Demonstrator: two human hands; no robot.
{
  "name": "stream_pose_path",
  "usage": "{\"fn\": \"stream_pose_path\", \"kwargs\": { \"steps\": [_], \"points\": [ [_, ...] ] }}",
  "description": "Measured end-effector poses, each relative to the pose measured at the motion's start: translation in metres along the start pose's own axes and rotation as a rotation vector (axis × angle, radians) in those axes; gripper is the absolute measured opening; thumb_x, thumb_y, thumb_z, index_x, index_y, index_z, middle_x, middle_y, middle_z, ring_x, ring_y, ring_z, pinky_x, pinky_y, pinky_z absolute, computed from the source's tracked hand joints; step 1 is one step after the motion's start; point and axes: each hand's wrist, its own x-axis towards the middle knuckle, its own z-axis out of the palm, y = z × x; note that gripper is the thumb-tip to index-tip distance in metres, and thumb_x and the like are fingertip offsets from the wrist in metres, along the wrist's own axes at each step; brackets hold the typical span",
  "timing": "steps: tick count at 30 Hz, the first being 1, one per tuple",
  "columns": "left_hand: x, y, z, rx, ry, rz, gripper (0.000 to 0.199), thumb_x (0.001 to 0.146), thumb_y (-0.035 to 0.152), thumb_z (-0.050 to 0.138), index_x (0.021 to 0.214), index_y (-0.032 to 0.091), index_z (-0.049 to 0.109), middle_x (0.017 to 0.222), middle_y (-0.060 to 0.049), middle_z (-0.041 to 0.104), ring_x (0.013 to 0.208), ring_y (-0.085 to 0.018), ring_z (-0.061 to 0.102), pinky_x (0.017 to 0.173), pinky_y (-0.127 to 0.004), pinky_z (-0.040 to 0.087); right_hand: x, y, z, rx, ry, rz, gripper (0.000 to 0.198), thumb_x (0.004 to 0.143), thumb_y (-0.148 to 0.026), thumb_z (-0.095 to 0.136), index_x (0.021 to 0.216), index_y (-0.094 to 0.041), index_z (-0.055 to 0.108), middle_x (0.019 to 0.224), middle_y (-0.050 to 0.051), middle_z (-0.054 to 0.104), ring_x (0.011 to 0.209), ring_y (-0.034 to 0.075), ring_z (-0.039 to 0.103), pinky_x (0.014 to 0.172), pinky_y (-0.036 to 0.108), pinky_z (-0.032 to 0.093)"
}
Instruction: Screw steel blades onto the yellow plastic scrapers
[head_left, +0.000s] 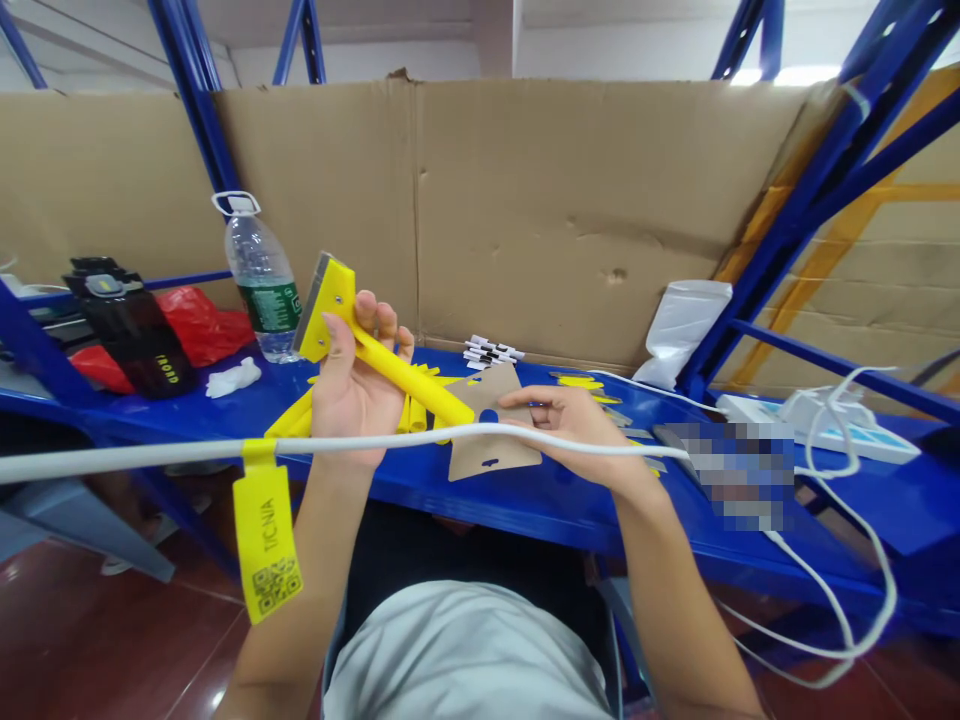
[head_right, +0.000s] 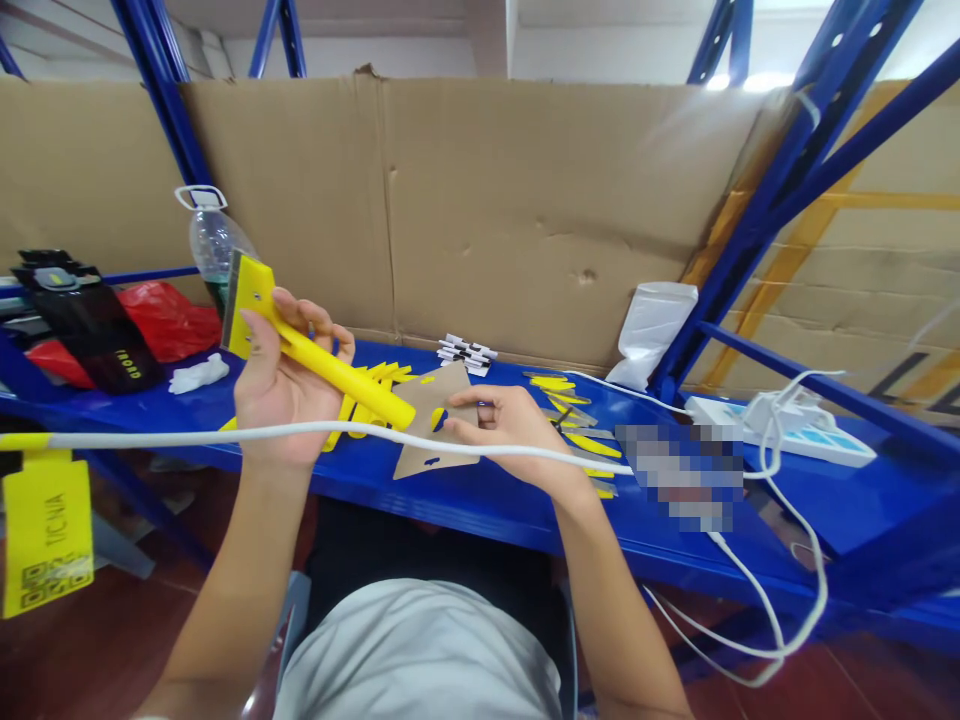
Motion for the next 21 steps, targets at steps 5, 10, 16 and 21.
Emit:
{"fn": "stream_pose_path", "kwargs": {
  "steps": [5,10,16,21],
  "points": [
    [-0.005,-0.022,-0.002,0.161,-0.006,-0.088,0.024,0.113,0.047,0.066,0.115,0.027,0.080,0.144,-0.004,0.077,0.144,-0.025,0.067,0.111,-0.036,0.060,-0.003,-0.002,-0.002,0.163,-0.073,0.045,0.065,0.079,-0.059,0.091,0.127,-0.018,0.079,0.098,0.010,0.082,0.082,0.021,0.077,0.066,0.028,0.060],
    [-0.010,-0.037,-0.002,0.173,-0.042,-0.155,0.023,0.107,0.049,0.075,0.114,0.027,0.079,0.139,-0.004,0.080,0.143,-0.024,0.068,0.117,-0.038,0.057,-0.006,-0.005,-0.004,0.269,-0.092,0.080,0.070,0.077,-0.055,0.096,0.132,-0.016,0.078,0.101,0.009,0.083,0.083,0.018,0.078,0.068,0.025,0.059],
    [-0.019,-0.039,0.003,0.194,-0.108,-0.171,0.026,0.104,0.049,0.079,0.115,0.025,0.081,0.133,-0.006,0.082,0.140,-0.027,0.071,0.123,-0.043,0.056,-0.009,-0.013,-0.004,0.427,-0.112,0.046,0.075,0.074,-0.048,0.101,0.136,-0.014,0.078,0.078,0.001,0.075,0.063,0.008,0.063,0.061,0.019,0.052],
    [-0.026,-0.040,0.006,0.402,-0.204,-0.116,0.030,0.107,0.049,0.073,0.120,0.024,0.084,0.128,-0.008,0.085,0.144,-0.030,0.069,0.129,-0.047,0.050,-0.011,-0.011,-0.006,0.499,-0.086,-0.045,0.070,0.078,-0.050,0.100,0.138,-0.018,0.079,0.091,0.004,0.080,0.075,0.011,0.071,0.068,0.019,0.057]
  ]
}}
